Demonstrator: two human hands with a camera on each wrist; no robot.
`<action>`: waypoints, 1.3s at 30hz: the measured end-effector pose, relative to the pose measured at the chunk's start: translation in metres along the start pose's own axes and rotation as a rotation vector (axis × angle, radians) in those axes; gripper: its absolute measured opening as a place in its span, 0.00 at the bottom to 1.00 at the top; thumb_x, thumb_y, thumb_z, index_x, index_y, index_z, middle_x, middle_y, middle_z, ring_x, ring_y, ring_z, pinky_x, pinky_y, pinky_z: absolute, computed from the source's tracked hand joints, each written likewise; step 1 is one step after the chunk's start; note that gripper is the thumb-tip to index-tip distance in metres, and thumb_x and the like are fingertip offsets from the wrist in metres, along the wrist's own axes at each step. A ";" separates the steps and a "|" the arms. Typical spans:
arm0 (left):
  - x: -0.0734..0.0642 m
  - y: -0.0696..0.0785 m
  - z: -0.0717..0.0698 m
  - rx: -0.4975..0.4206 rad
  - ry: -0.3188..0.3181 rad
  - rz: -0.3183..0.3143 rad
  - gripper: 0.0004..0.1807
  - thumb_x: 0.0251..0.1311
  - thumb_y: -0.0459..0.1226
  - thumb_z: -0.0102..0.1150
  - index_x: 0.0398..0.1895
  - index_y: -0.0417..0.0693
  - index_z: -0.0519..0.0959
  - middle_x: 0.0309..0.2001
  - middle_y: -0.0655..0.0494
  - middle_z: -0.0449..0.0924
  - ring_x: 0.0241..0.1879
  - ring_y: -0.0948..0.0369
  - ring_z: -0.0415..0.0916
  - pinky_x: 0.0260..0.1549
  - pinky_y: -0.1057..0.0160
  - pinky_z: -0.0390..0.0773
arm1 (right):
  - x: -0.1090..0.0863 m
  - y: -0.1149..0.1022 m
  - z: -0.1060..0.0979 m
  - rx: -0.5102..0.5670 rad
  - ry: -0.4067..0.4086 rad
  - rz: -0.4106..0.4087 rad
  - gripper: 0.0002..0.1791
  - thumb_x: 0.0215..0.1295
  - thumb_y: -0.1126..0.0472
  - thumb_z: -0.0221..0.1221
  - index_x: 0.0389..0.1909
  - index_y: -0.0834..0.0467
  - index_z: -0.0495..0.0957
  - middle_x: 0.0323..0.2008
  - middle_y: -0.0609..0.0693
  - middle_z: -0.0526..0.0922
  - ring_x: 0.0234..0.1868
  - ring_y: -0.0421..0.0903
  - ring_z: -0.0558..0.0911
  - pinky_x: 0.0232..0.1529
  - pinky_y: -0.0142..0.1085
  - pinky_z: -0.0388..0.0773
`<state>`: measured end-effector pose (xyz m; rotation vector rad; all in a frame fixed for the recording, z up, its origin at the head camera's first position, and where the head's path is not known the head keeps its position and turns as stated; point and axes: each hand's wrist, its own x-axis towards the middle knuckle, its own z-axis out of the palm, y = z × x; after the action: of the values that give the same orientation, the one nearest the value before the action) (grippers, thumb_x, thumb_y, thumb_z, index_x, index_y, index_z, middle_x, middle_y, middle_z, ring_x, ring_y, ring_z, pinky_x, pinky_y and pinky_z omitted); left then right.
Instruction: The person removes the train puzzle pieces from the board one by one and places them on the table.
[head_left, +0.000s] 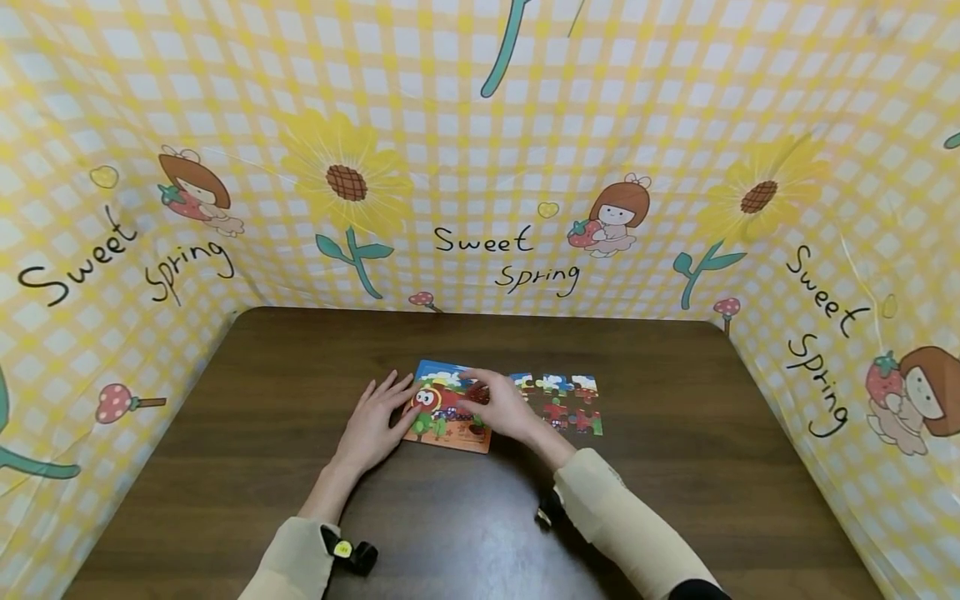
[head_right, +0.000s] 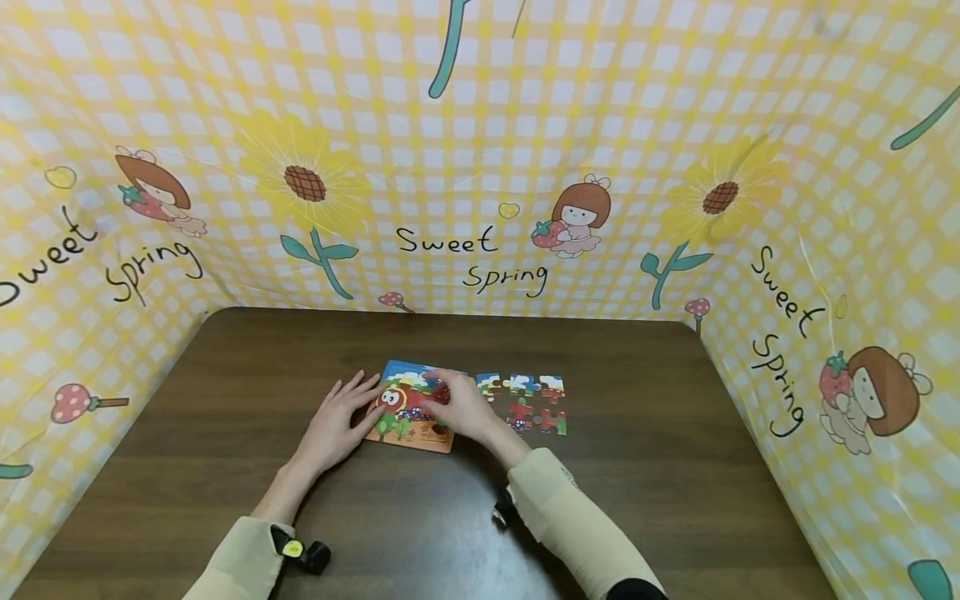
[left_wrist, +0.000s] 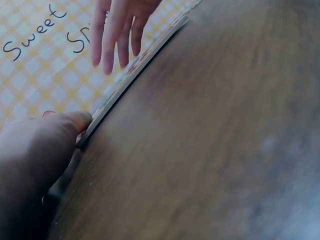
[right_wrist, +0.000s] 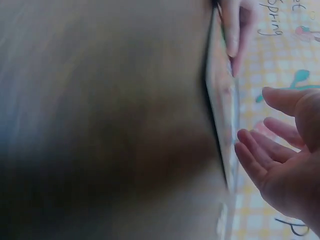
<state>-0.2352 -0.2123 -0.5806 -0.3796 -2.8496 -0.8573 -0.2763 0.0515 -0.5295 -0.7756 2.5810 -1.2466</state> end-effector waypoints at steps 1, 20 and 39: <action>0.000 0.000 0.000 -0.002 0.000 0.000 0.29 0.79 0.48 0.64 0.77 0.49 0.79 0.81 0.45 0.73 0.86 0.41 0.60 0.87 0.32 0.50 | 0.002 0.000 0.004 0.011 -0.010 0.001 0.26 0.78 0.62 0.68 0.72 0.64 0.79 0.56 0.63 0.89 0.54 0.57 0.90 0.54 0.47 0.90; -0.002 0.001 -0.001 -0.001 0.019 0.025 0.28 0.78 0.48 0.66 0.76 0.47 0.80 0.80 0.45 0.74 0.86 0.40 0.61 0.85 0.30 0.52 | 0.016 0.003 0.025 0.411 -0.023 0.081 0.21 0.78 0.66 0.66 0.67 0.69 0.82 0.62 0.66 0.88 0.59 0.61 0.89 0.52 0.33 0.88; -0.006 0.003 -0.004 0.004 0.046 0.030 0.29 0.77 0.46 0.67 0.76 0.46 0.79 0.78 0.43 0.75 0.84 0.39 0.63 0.84 0.29 0.55 | 0.012 0.010 0.018 0.478 -0.128 0.013 0.33 0.81 0.72 0.59 0.83 0.65 0.66 0.74 0.67 0.80 0.71 0.65 0.82 0.65 0.40 0.87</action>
<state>-0.2280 -0.2129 -0.5768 -0.3953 -2.7964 -0.8432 -0.2831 0.0379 -0.5476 -0.7055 2.0572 -1.6561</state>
